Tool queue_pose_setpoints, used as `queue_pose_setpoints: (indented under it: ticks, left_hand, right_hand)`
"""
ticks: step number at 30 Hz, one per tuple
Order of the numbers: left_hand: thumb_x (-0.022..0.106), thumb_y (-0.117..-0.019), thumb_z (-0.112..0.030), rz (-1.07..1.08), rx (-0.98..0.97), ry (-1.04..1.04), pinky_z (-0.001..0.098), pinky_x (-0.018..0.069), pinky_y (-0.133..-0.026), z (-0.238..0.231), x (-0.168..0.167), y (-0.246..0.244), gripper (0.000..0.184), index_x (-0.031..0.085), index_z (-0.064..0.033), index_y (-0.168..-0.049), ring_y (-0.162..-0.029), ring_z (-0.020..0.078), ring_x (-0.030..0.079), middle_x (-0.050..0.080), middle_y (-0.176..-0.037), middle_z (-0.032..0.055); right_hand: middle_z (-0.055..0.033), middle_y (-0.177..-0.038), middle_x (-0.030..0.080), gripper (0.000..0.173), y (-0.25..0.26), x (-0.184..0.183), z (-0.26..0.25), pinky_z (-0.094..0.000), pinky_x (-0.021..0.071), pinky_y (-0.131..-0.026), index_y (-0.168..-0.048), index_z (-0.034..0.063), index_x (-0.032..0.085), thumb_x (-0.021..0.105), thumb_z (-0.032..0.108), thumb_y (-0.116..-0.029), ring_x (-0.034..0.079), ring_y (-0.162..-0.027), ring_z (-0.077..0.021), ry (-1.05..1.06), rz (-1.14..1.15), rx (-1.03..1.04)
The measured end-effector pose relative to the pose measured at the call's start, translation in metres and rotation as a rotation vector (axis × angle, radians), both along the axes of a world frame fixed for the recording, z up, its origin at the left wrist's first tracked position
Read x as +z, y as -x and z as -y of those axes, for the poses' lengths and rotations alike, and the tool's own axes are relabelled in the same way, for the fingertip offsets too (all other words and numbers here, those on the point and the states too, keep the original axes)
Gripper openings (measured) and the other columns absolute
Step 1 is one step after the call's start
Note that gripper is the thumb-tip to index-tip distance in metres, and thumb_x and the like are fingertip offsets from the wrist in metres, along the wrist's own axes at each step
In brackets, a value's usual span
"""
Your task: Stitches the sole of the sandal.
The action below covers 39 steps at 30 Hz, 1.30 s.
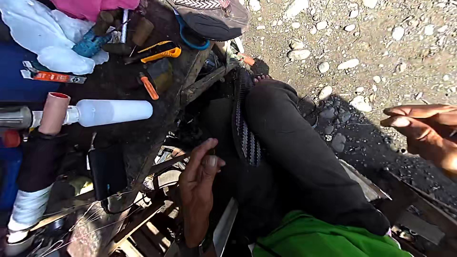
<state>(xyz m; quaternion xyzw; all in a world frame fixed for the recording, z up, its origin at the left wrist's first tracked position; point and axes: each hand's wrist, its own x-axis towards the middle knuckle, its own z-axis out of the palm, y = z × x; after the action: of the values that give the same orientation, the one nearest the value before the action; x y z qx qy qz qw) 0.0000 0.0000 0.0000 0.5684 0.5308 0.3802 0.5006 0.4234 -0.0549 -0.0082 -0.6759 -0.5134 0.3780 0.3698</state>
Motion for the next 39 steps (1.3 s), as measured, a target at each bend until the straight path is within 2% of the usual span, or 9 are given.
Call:
queue_pose_setpoints:
  ticks: [4,8,16,20,24,26,29,33,39]
  left_hand:
    - [0.052,-0.1078,-0.025,-0.111,-0.17,0.022,0.026,0.0593,-0.076,-0.018,0.011,-0.025,0.035,0.066,0.0018,-0.126,-0.086,0.0093,0.068,0.072,-0.105,0.0035]
    - [0.058,-0.1046,-0.023,-0.17,-0.172,0.029,0.0227,0.0542,-0.069,-0.02,0.01,-0.015,0.026,0.075,-0.003,-0.105,-0.076,0.0069,0.062,0.067,-0.087,-0.0002]
    - [0.072,-0.0939,-0.022,0.329,0.122,0.019,0.0178,0.0431,-0.056,-0.015,0.011,-0.025,0.024,0.066,-0.0191,-0.07,-0.06,0.0009,0.052,0.056,-0.067,-0.0096]
    - [0.071,-0.0954,-0.028,0.331,0.084,0.105,0.0194,0.0464,-0.061,-0.017,0.003,-0.01,0.022,0.071,-0.0192,-0.075,-0.066,0.0023,0.057,0.062,-0.074,-0.0083]
    - [0.062,-0.0987,-0.035,0.782,-0.049,0.237,0.0408,0.0495,-0.106,-0.015,0.003,-0.005,0.028,0.08,-0.0144,-0.09,-0.127,0.0272,0.061,0.07,-0.128,0.0098]
    - [0.058,-0.0985,-0.036,1.076,0.013,0.246,0.0446,0.0511,-0.104,-0.014,0.011,-0.017,0.036,0.079,-0.0091,-0.089,-0.115,0.029,0.068,0.075,-0.111,0.0109]
    - [0.057,-0.103,-0.033,0.766,0.143,0.199,0.0258,0.0542,-0.069,-0.019,0.013,-0.019,0.03,0.074,-0.0097,-0.094,-0.076,0.0115,0.067,0.071,-0.088,0.0038]
    - [0.054,-0.1058,-0.016,-0.001,-0.119,0.129,0.0254,0.0559,-0.078,-0.027,0.016,-0.022,0.029,0.07,0.0029,-0.12,-0.088,0.0103,0.066,0.072,-0.11,0.0089]
    - [0.059,-0.1029,-0.012,0.015,-0.261,0.153,0.0215,0.056,-0.077,-0.041,0.021,-0.018,0.021,0.072,0.0013,-0.112,-0.086,0.005,0.066,0.073,-0.1,0.0011]
  right_hand:
    - [-0.0079,-0.128,0.071,0.034,0.146,0.017,-0.048,-0.0242,0.0595,-0.079,-0.129,0.0072,0.07,0.059,0.029,-0.1049,0.072,-0.102,-0.0096,-0.254,-0.063,0.354]
    - [-0.0015,-0.088,0.074,0.03,0.187,0.01,-0.06,-0.0299,0.0536,-0.058,-0.114,0.01,0.074,0.053,0.029,-0.1046,0.068,-0.071,-0.0111,-0.188,0.04,0.347]
    - [-0.0029,-0.086,0.074,0.026,0.189,0.001,-0.059,-0.0241,0.0526,-0.061,-0.112,0.0038,0.075,0.052,0.013,-0.102,0.066,-0.072,-0.007,-0.256,-0.153,0.366]
    - [-0.0012,-0.085,0.073,0.026,0.188,0.002,-0.059,-0.0231,0.0518,-0.061,-0.111,0.0058,0.075,0.052,0.016,-0.1033,0.065,-0.071,-0.0057,-0.193,-0.138,0.36]
    - [-0.0005,-0.082,0.072,0.025,0.186,0.001,-0.06,-0.0227,0.0507,-0.06,-0.111,0.0062,0.075,0.053,0.017,-0.1037,0.063,-0.069,-0.0049,-0.175,-0.16,0.349]
    - [0.0002,-0.081,0.071,0.025,0.186,0.001,-0.06,-0.0221,0.0492,-0.059,-0.111,0.0064,0.075,0.053,0.018,-0.1036,0.061,-0.067,-0.0041,-0.165,-0.177,0.349]
    - [0.0006,-0.08,0.071,0.026,0.186,0.001,-0.06,-0.0223,0.0491,-0.059,-0.11,0.0064,0.075,0.054,0.019,-0.104,0.061,-0.066,-0.0038,-0.158,-0.189,0.347]
    - [0.0016,-0.081,0.072,0.025,0.185,0.0,-0.061,-0.0204,0.0504,-0.06,-0.11,0.0066,0.075,0.056,0.021,-0.104,0.061,-0.067,-0.002,-0.145,-0.218,0.35]
    - [0.0013,-0.08,0.071,0.024,0.185,-0.001,-0.061,-0.0201,0.0493,-0.059,-0.108,0.0069,0.075,0.055,0.019,-0.1041,0.061,-0.067,-0.0016,-0.149,-0.213,0.334]
